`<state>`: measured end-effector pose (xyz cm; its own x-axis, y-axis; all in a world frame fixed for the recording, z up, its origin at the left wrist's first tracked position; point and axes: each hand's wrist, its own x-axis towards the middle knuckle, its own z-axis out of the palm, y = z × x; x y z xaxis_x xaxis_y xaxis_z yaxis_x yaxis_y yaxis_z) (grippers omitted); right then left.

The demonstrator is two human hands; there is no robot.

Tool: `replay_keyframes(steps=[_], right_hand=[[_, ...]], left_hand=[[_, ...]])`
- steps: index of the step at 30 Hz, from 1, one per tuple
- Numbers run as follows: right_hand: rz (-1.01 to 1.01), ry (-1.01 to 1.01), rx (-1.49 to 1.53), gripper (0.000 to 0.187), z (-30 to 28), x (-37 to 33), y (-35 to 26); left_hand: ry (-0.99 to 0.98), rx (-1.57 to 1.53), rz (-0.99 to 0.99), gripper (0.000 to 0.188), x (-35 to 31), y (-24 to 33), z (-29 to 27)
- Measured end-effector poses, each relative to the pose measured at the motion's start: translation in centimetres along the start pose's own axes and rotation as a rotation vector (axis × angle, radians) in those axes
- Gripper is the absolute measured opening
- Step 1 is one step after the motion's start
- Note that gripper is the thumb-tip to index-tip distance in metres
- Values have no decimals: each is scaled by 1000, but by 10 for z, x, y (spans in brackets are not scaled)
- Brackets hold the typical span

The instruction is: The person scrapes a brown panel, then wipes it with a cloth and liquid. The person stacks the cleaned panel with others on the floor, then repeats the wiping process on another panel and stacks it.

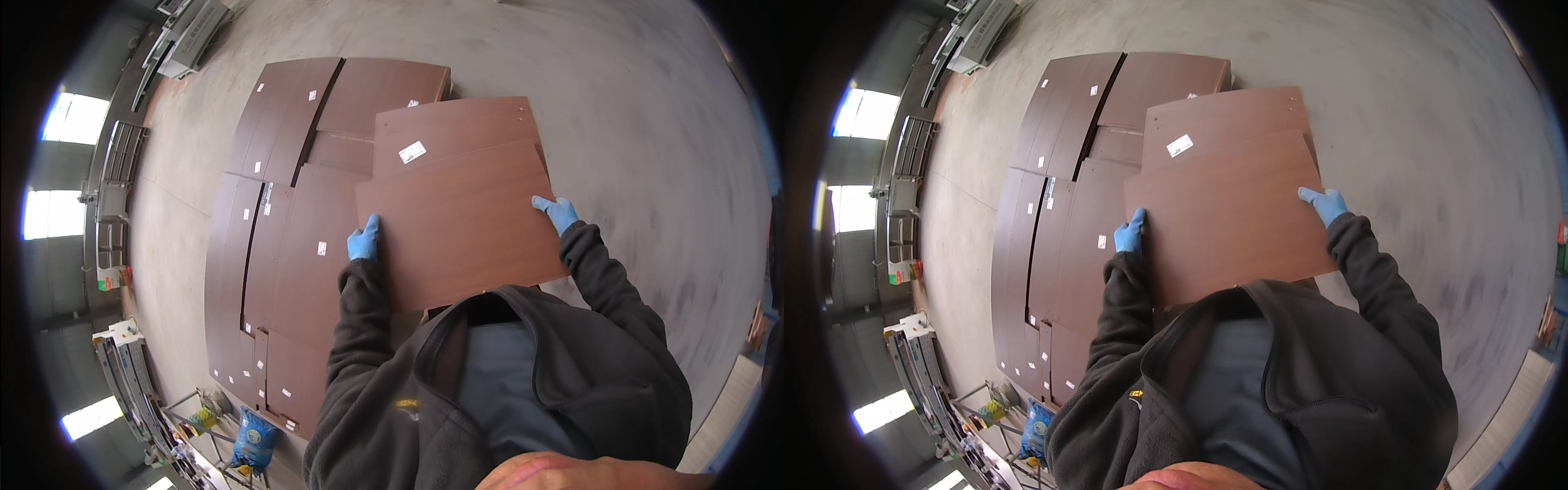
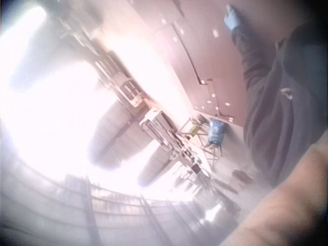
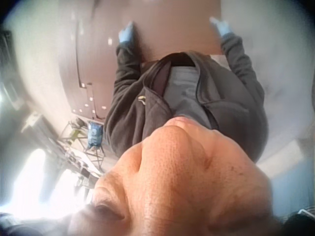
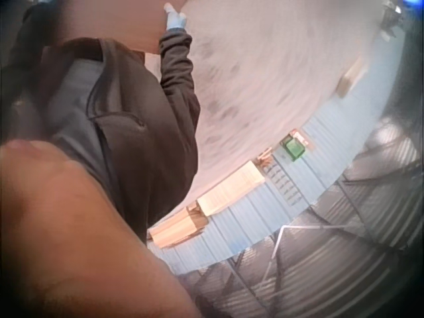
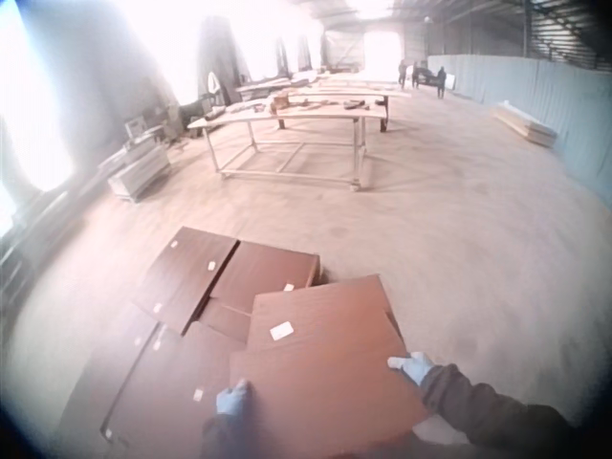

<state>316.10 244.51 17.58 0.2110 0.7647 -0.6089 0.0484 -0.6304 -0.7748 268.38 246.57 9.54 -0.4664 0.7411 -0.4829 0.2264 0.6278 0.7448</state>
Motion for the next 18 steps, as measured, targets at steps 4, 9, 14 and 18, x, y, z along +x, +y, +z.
replay_keyframes(steps=[4, 9, 14, 18], right_hand=[[-25, -76, -133, 60, -32, 132, -74], [22, -120, -390, 78, -41, 274, -153], [54, -235, -459, 81, -23, 365, -213], [-67, -176, -647, 90, 13, 447, -244]], left_hand=[[116, -78, -76, 61, 29, 56, 73], [185, -171, -212, 58, 60, 109, 139], [287, -267, -291, 58, 96, 126, 181], [342, -195, -312, 63, 166, 137, 209]])
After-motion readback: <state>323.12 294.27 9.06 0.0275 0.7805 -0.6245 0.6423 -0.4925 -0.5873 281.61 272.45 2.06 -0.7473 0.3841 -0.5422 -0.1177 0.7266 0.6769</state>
